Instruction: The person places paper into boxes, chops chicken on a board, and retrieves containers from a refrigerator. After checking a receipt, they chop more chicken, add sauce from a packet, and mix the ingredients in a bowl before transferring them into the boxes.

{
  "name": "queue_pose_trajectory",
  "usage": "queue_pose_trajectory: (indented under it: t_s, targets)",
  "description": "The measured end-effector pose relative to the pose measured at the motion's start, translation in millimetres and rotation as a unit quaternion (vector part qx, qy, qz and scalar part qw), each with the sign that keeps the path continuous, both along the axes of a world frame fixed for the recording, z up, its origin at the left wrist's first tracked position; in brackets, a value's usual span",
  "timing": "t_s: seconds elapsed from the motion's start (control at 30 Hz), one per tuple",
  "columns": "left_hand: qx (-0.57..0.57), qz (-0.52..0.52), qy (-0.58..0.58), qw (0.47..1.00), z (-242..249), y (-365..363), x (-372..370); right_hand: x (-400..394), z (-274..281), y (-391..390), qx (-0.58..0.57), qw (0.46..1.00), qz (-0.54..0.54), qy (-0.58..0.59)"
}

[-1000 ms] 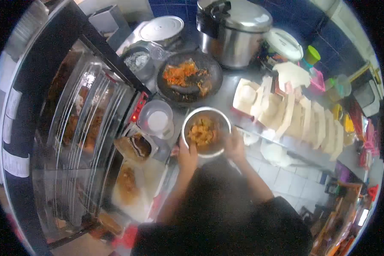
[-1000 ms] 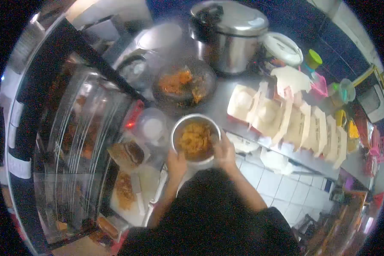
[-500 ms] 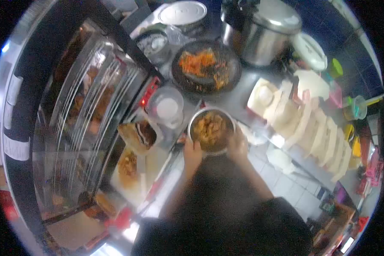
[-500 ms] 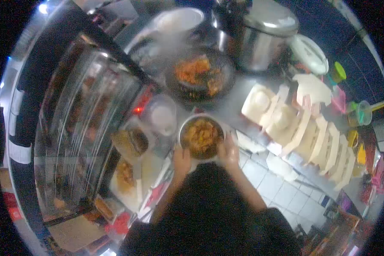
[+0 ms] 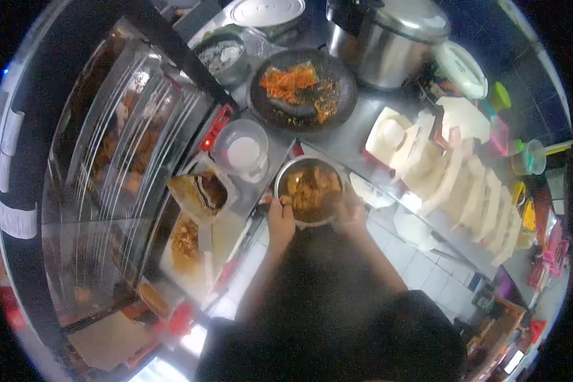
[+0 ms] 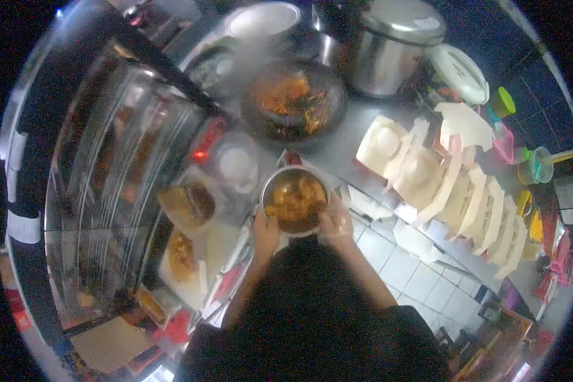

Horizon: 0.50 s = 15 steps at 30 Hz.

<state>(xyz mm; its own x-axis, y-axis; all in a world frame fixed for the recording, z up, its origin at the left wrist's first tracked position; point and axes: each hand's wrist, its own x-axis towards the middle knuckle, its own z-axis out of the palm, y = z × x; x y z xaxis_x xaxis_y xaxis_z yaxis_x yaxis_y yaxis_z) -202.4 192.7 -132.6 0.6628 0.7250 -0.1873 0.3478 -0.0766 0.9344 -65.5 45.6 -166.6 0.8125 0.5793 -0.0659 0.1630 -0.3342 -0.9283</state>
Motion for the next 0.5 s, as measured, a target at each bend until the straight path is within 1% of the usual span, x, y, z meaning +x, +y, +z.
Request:
queue_pose_trajectory:
  t_s: [0.03, 0.07, 0.1, 0.13, 0.17, 0.2, 0.23, 0.27, 0.3, 0.33, 0.37, 0.43, 0.47, 0.5]
  targets:
    - [0.058, 0.020, -0.065, 0.996, 3.2, -1.7, 4.1, 12.5, 0.2, 7.1, 0.010, 1.000, -0.002, -0.013]
    - [0.110, 0.042, -0.125, 0.985, 7.2, -3.2, 8.5, 18.2, 16.2, 10.5, -0.060, 0.998, 0.009, -0.025]
    - [0.047, 0.043, -0.040, 0.997, 2.2, -5.4, 3.3, 5.9, 31.6, 0.8, -0.143, 0.989, 0.024, -0.020]
    - [0.036, 0.047, -0.024, 0.998, 0.1, -18.5, -13.5, 3.9, 47.0, 2.5, -0.069, 0.991, 0.021, 0.109]
    - [0.042, 0.045, -0.023, 0.998, -1.7, -14.5, -8.7, -3.2, 42.6, 5.9, 0.010, 1.000, 0.016, -0.003]
    - [0.051, 0.041, -0.027, 0.997, -3.0, -5.7, 2.5, -2.8, 41.3, 12.6, 0.092, 0.988, 0.009, -0.120]
    - [0.120, 0.030, -0.135, 0.983, -5.5, -3.7, 4.9, 10.9, 39.6, 14.7, 0.096, 0.987, 0.008, -0.126]
    - [0.112, 0.031, -0.127, 0.985, -11.9, -5.0, 0.5, 16.4, 40.9, 5.0, -0.022, 0.999, 0.040, -0.023]
    - [0.054, 0.017, -0.055, 0.997, -17.7, -5.9, -8.0, 9.1, 40.6, -7.2, -0.142, 0.983, 0.075, 0.086]
    - [0.008, 0.002, -0.003, 1.000, -22.5, 2.7, -1.5, 8.4, 40.1, -5.9, -0.139, 0.984, 0.076, 0.082]
    - [0.016, 0.001, -0.013, 1.000, -10.4, 4.6, 7.3, 10.3, 40.4, -1.0, -0.127, 0.990, 0.063, -0.005]
    - [0.122, 0.065, -0.095, 0.986, 8.5, -9.4, 7.3, 4.6, 39.3, -0.6, -0.116, 0.979, 0.035, -0.163]
    - [0.109, 0.066, -0.078, 0.989, 2.2, -19.6, -8.9, -8.7, 39.3, -10.6, -0.129, 0.980, 0.041, -0.147]
    - [0.088, 0.053, -0.052, 0.993, -6.6, -13.3, -8.1, -3.3, 41.7, -6.0, -0.177, 0.981, 0.037, -0.066]
